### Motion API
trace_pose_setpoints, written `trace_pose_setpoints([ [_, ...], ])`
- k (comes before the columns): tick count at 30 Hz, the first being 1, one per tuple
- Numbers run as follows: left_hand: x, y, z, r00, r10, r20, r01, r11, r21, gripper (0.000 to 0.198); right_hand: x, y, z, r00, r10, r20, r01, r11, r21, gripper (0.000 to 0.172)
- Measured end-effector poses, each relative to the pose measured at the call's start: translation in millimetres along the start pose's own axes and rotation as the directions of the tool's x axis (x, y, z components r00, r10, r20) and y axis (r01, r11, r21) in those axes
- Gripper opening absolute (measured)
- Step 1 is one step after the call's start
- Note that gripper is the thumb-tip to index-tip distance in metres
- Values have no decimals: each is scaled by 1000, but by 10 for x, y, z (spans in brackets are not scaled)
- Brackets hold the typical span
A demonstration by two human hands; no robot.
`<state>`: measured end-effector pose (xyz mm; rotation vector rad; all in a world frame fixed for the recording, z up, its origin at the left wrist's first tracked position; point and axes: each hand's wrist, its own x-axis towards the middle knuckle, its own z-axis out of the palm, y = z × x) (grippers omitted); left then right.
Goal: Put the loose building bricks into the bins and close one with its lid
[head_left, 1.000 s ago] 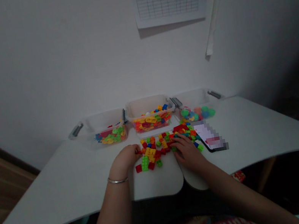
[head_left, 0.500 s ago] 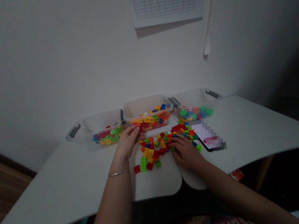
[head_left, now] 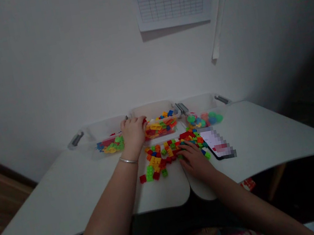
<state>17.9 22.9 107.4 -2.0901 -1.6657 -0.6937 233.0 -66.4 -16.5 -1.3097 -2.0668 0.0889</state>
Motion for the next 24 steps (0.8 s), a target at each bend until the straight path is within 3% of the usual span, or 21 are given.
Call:
trace_pose_setpoints([
  [7, -9, 34, 142, 997, -56, 61, 56, 998, -5, 41, 2, -6, -10, 1000, -10, 12, 10, 1000, -9, 26],
  [15, 73, 67, 140, 984, -138, 117, 137, 990, 22, 43, -11, 18, 24, 1000, -4, 21, 4, 1000, -20, 27],
  [24, 137, 47, 92, 964, -53, 262, 37, 997, 66, 52, -8, 24, 19, 1000, -16, 13, 16, 1000, -10, 27],
])
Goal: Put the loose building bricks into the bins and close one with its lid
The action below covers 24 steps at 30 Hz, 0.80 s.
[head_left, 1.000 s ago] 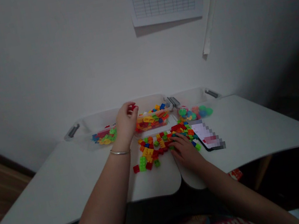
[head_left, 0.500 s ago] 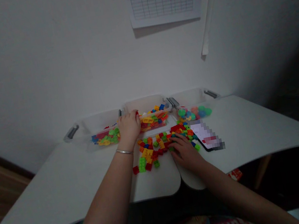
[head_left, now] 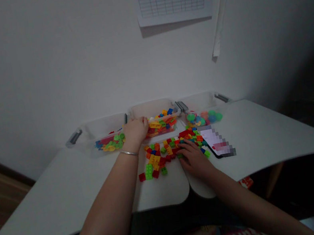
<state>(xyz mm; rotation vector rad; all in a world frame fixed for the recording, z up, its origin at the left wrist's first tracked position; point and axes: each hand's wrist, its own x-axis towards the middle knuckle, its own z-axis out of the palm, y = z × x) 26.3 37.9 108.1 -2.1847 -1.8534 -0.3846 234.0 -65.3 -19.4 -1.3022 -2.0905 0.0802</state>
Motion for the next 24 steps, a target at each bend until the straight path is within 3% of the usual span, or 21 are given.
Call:
trace_pose_setpoints([
  [7, -27, -166, 2, 988, 155, -27, -157, 979, -131, 48, -3, 12, 24, 1000, -4, -10, 4, 1000, -2, 27],
  [10, -112, -243, -48, 971, 208, -115, -230, 948, -220, 45, -3, 8, 22, 1000, 3, -16, -3, 1000, 3, 27],
  [13, -244, -332, -127, 961, 153, -229, -221, 924, -313, 40, -1, 0, 13, 1000, 7, -21, -6, 1000, 15, 27],
  [15, -352, -405, -183, 970, 76, -232, -156, 923, -352, 35, -1, -4, 11, 1000, 7, -22, -7, 1000, 19, 28],
  [16, -410, -444, -205, 984, 73, -164, -131, 918, -375, 32, -1, -5, 12, 1000, 8, -22, -7, 1000, 20, 28],
  [18, -527, -515, -221, 989, 128, 80, -85, 909, -408, 28, -1, -6, 18, 1000, 9, -19, -9, 1000, 20, 28],
  [19, -584, -542, -211, 962, 171, 215, -71, 911, -405, 27, -1, -7, 21, 1000, 10, -15, -9, 1000, 19, 28],
  [21, -688, -567, -154, 865, 242, 440, -73, 927, -367, 26, -1, -9, 26, 1000, 12, -7, -11, 1000, 15, 27],
  [22, -731, -565, -112, 809, 265, 525, -80, 934, -347, 24, -1, -12, 27, 1000, 12, -4, -12, 1000, 12, 27],
  [24, -798, -539, -16, 738, 275, 617, -88, 945, -317, 21, 0, -20, 26, 1000, 12, 1, -12, 1000, 8, 27],
])
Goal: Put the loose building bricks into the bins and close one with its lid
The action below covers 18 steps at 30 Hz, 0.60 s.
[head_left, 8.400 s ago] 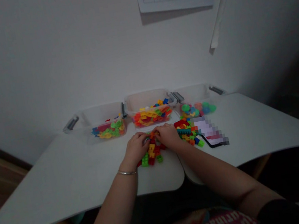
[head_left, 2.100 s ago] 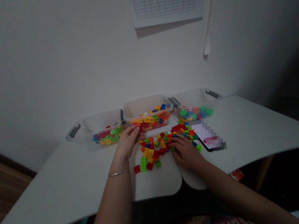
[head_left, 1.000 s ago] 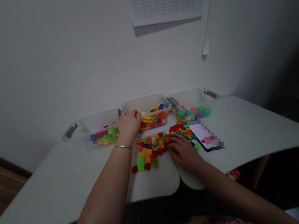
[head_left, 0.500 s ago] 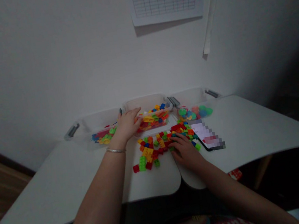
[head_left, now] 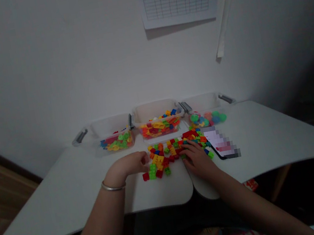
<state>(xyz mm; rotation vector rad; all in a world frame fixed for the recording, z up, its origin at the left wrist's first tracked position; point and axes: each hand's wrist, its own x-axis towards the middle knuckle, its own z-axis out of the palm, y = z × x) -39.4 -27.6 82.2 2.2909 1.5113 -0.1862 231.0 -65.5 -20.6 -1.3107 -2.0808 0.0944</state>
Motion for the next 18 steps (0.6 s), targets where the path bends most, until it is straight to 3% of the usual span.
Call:
trace_pose_setpoints([
  [3, 44, 17, 127, 991, -22, 132, 24, 1000, -9, 26, 1, -14, -5, 1000, -2, 1, 2, 1000, 3, 26],
  [6, 47, 17, 189, 985, -25, 172, 29, 999, -20, 32, -1, -24, -9, 1000, -8, 1, 8, 1000, 4, 27],
  [11, -1, 5, 277, 992, -11, 123, 8, 999, 32, 38, -1, -21, -6, 1000, 1, 8, -1, 1000, 0, 27],
  [18, 50, 16, 353, 999, -14, 48, 12, 999, 51, 23, 3, -10, -6, 1000, 1, 7, -1, 1000, 5, 30],
])
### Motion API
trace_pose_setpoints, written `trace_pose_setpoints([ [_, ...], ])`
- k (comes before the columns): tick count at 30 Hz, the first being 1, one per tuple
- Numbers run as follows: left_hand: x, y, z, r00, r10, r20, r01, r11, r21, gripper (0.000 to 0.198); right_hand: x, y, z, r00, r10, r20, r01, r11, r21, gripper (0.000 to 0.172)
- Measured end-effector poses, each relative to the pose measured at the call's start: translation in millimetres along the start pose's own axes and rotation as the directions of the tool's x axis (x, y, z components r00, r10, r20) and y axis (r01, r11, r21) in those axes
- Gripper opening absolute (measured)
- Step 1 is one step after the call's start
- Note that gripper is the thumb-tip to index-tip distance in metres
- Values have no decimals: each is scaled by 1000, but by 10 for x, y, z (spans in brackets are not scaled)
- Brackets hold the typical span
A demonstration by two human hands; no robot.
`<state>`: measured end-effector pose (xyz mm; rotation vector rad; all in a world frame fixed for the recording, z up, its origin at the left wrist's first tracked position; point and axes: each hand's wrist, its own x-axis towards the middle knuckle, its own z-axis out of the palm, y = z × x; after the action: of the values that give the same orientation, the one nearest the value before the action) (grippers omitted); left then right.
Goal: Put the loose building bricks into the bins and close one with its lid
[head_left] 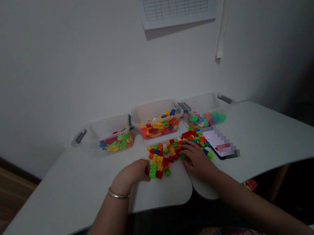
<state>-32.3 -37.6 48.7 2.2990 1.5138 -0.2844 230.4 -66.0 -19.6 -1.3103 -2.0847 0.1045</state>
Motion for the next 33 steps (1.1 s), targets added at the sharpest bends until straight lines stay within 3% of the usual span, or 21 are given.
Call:
trace_pose_setpoints([
  [7, 96, 19, -6, 982, -27, -187, 24, 1000, -19, 14, 3, -6, -11, 1000, 9, 9, -9, 1000, 10, 32],
  [14, 113, 27, -38, 941, -51, -334, 54, 999, 0, 21, -4, 12, -5, 1000, -8, -3, 8, 1000, 3, 31],
  [20, 43, 167, -231, 956, -37, -290, 38, 999, -1, 20, -6, 28, 1, 1000, -14, -9, 14, 1000, 14, 31],
  [24, 49, 157, -301, 979, -9, -206, 21, 998, 55, 17, -9, 35, 4, 1000, -12, -21, 12, 999, 30, 31],
  [26, 68, 141, -340, 974, -3, -228, 14, 999, 49, 17, -8, 31, 1, 1000, -6, -18, 6, 999, 33, 32],
  [28, 98, 146, -396, 931, 11, -364, -8, 1000, 8, 18, -7, 24, -4, 1000, -1, -18, 1, 1000, 29, 32],
  [31, 170, 177, -502, 783, 12, -622, -80, 994, -81, 25, -3, 15, -11, 1000, 1, -23, 0, 1000, 23, 31],
  [33, 231, 191, -580, 704, 13, -710, -156, 978, -137, 28, -2, 14, -16, 1000, 0, -24, 0, 1000, 21, 31],
])
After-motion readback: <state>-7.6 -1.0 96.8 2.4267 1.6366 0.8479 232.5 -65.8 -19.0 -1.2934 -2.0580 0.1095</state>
